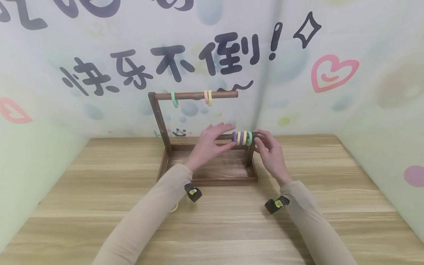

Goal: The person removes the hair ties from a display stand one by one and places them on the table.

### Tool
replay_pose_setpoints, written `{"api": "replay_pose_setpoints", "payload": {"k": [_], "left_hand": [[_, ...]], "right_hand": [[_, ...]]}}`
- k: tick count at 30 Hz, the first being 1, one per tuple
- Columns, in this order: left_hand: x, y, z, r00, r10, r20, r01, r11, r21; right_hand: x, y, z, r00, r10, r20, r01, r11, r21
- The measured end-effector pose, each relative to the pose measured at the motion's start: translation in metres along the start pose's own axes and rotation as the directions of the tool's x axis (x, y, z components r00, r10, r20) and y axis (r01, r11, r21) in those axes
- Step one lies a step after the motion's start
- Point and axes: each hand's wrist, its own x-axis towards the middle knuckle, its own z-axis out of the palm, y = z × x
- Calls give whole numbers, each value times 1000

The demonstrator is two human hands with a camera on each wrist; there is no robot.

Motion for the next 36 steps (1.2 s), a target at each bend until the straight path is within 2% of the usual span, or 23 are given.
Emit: {"api": "replay_pose_setpoints", "payload": {"k": [6,15,23,27,36], "left_hand": [[1,2,1,1000,-7,4,6,995,104],[-3,2,11,1000,16,-22,-14,993,114],[-4,-4,10,996,57,-70,-59,998,-17],[-5,-9,7,993,64,-100,-73,994,-84],[-12,-19,3,991,-19,-130,-16,966,-259]], "right_hand": [[1,-1,-1,1000,13,-6,-13,1000,-26],[-6,-2,-2,1000,30,-9,-31,999,-37],[-7,-3,-3,999,38,-15,-39,998,-56],[-5,-3,-2,999,39,-8,-39,999,-30],[-4,-2,-2,1000,22,5,-22,1000,1]]}}
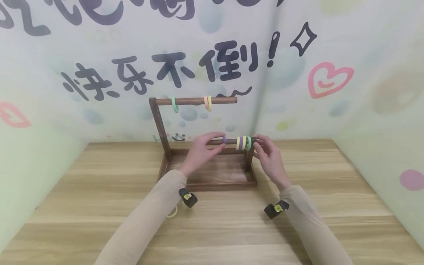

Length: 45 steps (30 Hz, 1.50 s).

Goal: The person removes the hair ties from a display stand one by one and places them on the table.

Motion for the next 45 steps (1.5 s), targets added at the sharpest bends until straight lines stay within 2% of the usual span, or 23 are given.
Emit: {"api": "replay_pose_setpoints", "payload": {"k": [7,17,24,28,34,40,45], "left_hand": [[-10,-9,-1,997,-73,-11,71,990,-121],[-18,-12,-13,991,-136,6,135,984,-119],[-22,-9,-24,980,-195,-34,188,972,-144],[-24,-10,-28,977,-207,-58,196,968,-157],[-27,-12,-30,977,-207,-56,192,962,-196],[-34,-14,-35,970,-237,-54,214,939,-268],[-39,-17,-41,957,-288,-46,258,909,-327]], "right_hand": [[-3,8,4,1000,8,-16,-7,999,34],[-6,9,8,1000,27,-14,-27,1000,12],[-2,5,5,1000,10,-19,-10,1000,-13],[0,5,3,1000,2,-14,-2,1000,-12],[-1,5,2,1000,-5,-15,5,1000,5],[-1,5,2,1000,0,-12,0,1000,-2],[0,3,2,1000,8,-13,-8,1000,-16]]}}
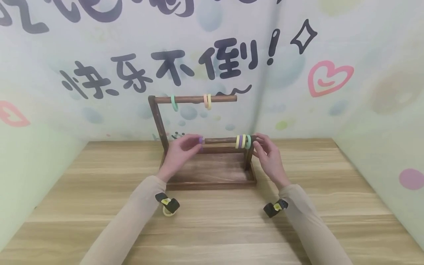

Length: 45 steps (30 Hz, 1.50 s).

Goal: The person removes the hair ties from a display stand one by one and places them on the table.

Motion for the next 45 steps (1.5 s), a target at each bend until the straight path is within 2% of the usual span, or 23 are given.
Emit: {"api": "replay_pose_setpoints", "payload": {"k": [4,10,18,21,23,26,30,35,40,45], "left_hand": [[-4,0,-5,1000,-29,-3,29,999,-34],[-11,0,-9,998,-48,28,50,997,-57],[-18,2,-17,996,-70,58,74,996,-59],[-20,5,-18,991,-77,107,87,992,-94],[-22,7,-19,984,-95,154,111,989,-99],[-25,10,-18,964,-136,229,164,981,-106],[-31,11,-18,939,-193,285,227,970,-92],[-41,8,-18,899,-219,380,284,951,-124],[-49,4,-24,869,-195,454,264,960,-93],[-55,-2,-29,862,-177,475,226,973,-48]], "right_hand": [[1,1,1,1000,1,3,-1,1000,0],[-1,2,1,1000,-10,3,10,1000,11],[1,1,1,1000,-19,2,19,1000,16],[2,1,2,1000,-21,7,21,1000,21],[2,0,2,1000,-20,6,20,999,26],[2,-1,0,1000,-18,5,18,999,32],[2,-2,-1,1000,-14,15,14,999,36],[1,-2,-2,1000,-12,23,11,999,37],[2,-2,-2,1000,-11,27,10,999,43],[1,-2,-2,1000,-8,28,7,999,51]]}}
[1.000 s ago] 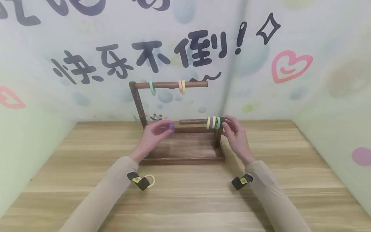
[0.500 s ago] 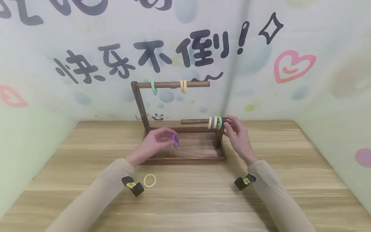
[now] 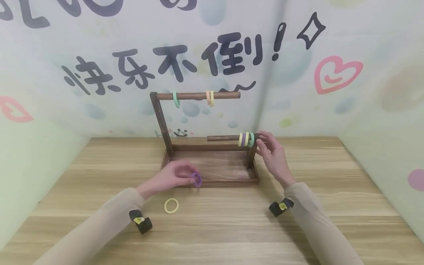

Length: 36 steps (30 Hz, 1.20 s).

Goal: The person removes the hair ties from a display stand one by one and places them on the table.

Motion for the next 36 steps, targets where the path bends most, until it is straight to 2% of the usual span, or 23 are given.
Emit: {"api": "replay_pose_setpoints", "payload": {"k": [4,11,17,24,30,36], "left_hand": [[-5,0,1,1000,3,0,-3,1000,15],[-17,3,6,999,-35,39,33,999,37],[-23,-1,9,999,-30,42,27,997,66],[-32,-7,10,997,-52,48,48,995,92],[-37,-12,8,996,-31,80,17,987,162],[-38,-17,6,994,13,106,-42,960,278]], "right_hand": [[0,0,-1,1000,-2,-2,2,1000,-2],[1,1,-1,1000,-11,-3,11,1000,2],[1,1,-2,1000,-13,-4,13,1000,0],[-1,1,-2,1000,-7,14,7,1000,-27],[0,1,-1,1000,-7,18,8,999,-33],[2,1,-1,1000,-12,14,12,1000,-27]]}}
